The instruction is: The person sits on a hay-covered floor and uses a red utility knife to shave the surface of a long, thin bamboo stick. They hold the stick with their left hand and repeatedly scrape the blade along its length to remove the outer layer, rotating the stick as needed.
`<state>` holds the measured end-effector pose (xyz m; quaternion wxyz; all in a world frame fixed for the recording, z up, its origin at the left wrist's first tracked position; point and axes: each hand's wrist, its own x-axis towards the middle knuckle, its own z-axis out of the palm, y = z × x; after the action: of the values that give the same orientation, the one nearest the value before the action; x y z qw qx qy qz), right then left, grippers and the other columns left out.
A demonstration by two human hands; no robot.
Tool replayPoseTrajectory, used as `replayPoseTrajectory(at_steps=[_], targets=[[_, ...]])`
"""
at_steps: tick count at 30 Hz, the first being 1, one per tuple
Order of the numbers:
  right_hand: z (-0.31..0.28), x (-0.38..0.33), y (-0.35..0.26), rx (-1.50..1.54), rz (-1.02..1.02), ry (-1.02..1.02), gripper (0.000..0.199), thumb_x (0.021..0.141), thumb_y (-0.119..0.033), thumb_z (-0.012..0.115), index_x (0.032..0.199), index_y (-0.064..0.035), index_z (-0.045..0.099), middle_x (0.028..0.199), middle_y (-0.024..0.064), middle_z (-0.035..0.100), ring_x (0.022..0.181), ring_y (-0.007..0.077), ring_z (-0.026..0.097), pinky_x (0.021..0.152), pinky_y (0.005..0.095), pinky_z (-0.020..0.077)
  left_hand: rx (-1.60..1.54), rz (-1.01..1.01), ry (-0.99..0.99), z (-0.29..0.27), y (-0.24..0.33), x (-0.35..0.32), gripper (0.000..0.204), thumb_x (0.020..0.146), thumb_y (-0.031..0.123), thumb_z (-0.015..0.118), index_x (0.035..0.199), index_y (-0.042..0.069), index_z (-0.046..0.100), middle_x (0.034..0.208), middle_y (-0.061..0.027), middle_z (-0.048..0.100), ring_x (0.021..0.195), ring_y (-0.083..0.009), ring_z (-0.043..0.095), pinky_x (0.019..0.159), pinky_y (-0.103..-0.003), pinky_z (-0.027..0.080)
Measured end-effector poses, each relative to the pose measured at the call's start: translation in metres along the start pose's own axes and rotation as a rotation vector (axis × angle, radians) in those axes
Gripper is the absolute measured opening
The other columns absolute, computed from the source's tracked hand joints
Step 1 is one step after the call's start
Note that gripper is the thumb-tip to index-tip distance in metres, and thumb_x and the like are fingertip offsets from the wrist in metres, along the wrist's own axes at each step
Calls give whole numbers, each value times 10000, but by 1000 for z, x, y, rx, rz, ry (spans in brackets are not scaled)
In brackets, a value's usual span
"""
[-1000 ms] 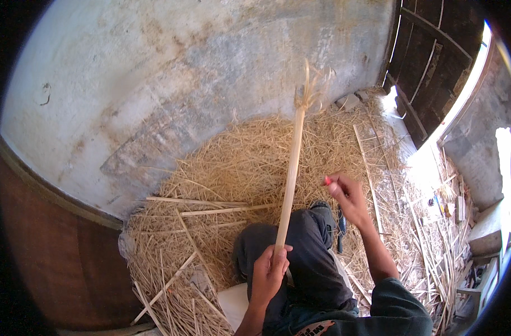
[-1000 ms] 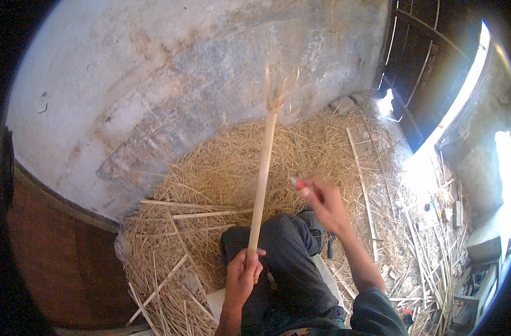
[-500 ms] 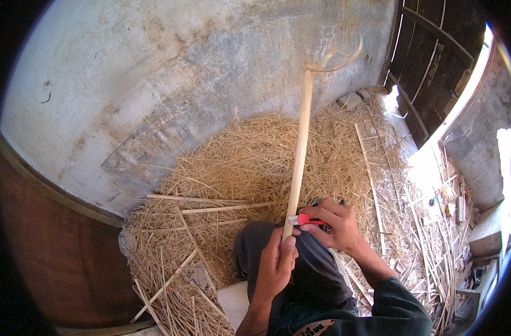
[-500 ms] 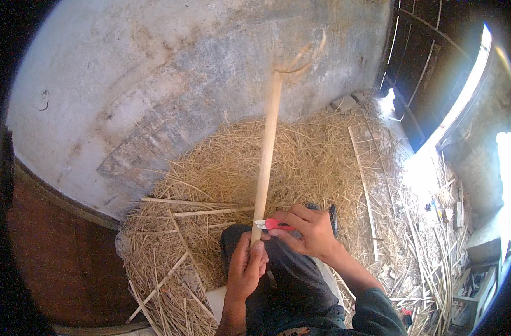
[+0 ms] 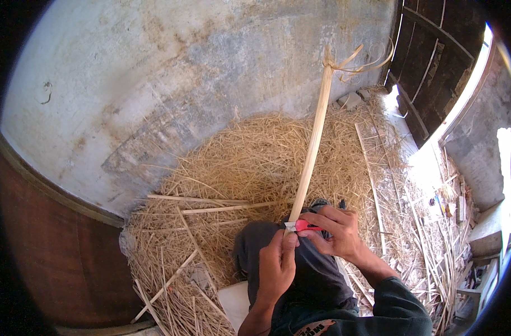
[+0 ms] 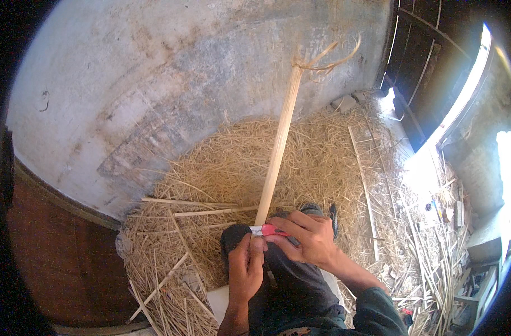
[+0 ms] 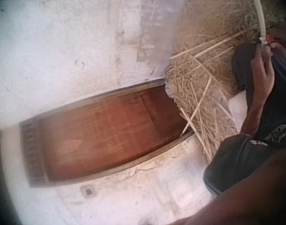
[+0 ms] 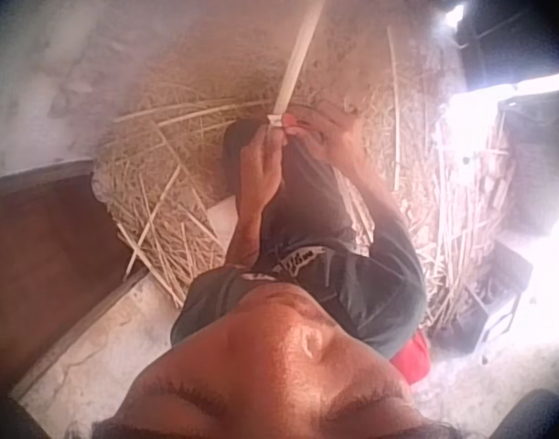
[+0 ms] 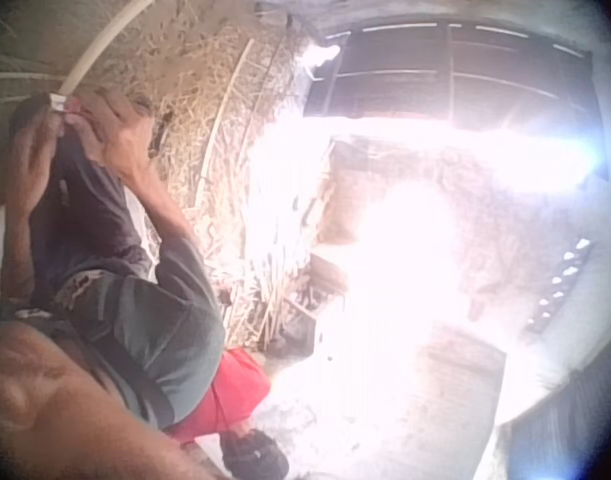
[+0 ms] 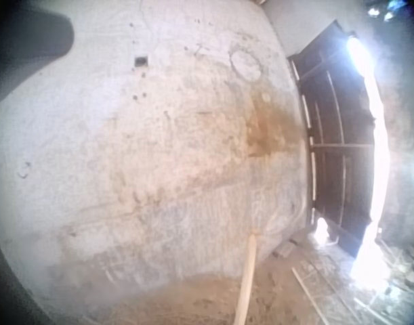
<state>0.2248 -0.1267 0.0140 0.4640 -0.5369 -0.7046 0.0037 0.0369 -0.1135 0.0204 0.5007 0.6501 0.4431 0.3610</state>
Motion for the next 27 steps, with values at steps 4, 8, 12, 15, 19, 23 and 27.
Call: replayPoseTrajectory(at_steps=[4,8,12,15,19,23,27], targets=[[-6,3,5,-39,50,39,252,799,-199,880,1021,-105,806,736,40,661,593,202,658,525,332,508,22,-69,-43,-1,0,-8,362,1142,320,514,948,28,607,631,11,458,569,-66,398,519,-296,313],[-11,8,8,-51,86,65,244,808,-200,870,1041,-151,816,747,26,666,569,213,648,508,346,505,41,-38,-37,-1,-2,-11,356,1137,319,525,948,29,604,623,-1,455,570,-64,400,518,-298,308],[-11,11,14,-23,92,64,221,820,-201,866,1026,-137,819,742,40,669,582,214,660,517,344,507,63,-15,-28,-2,-4,-12,345,1131,308,532,952,22,604,615,-17,458,566,-64,414,513,-307,319],[-14,13,18,-10,133,71,207,830,-198,859,1019,-120,822,743,61,684,601,232,673,550,347,524,95,-14,-38,-3,-6,-15,339,1127,297,536,953,16,605,612,-29,461,559,-66,427,511,-314,334],[-19,22,38,1,230,179,215,845,-183,848,1033,-83,823,772,109,719,620,251,678,589,344,531,107,-38,-66,-2,-16,-26,332,1123,290,546,959,10,613,611,-42,457,562,-63,431,508,-315,338],[-29,38,65,-17,317,179,223,855,-185,838,1034,-53,821,792,138,732,644,250,672,605,339,509,83,-58,-81,-1,-22,-39,337,1125,303,547,974,11,625,612,-21,451,560,-56,419,508,-309,322],[-26,45,70,-17,292,146,222,859,-195,836,1028,-50,821,794,139,732,653,253,673,615,355,508,84,-76,-79,-6,-30,-41,340,1128,307,538,997,9,638,608,-1,441,551,-55,410,509,-306,309]])
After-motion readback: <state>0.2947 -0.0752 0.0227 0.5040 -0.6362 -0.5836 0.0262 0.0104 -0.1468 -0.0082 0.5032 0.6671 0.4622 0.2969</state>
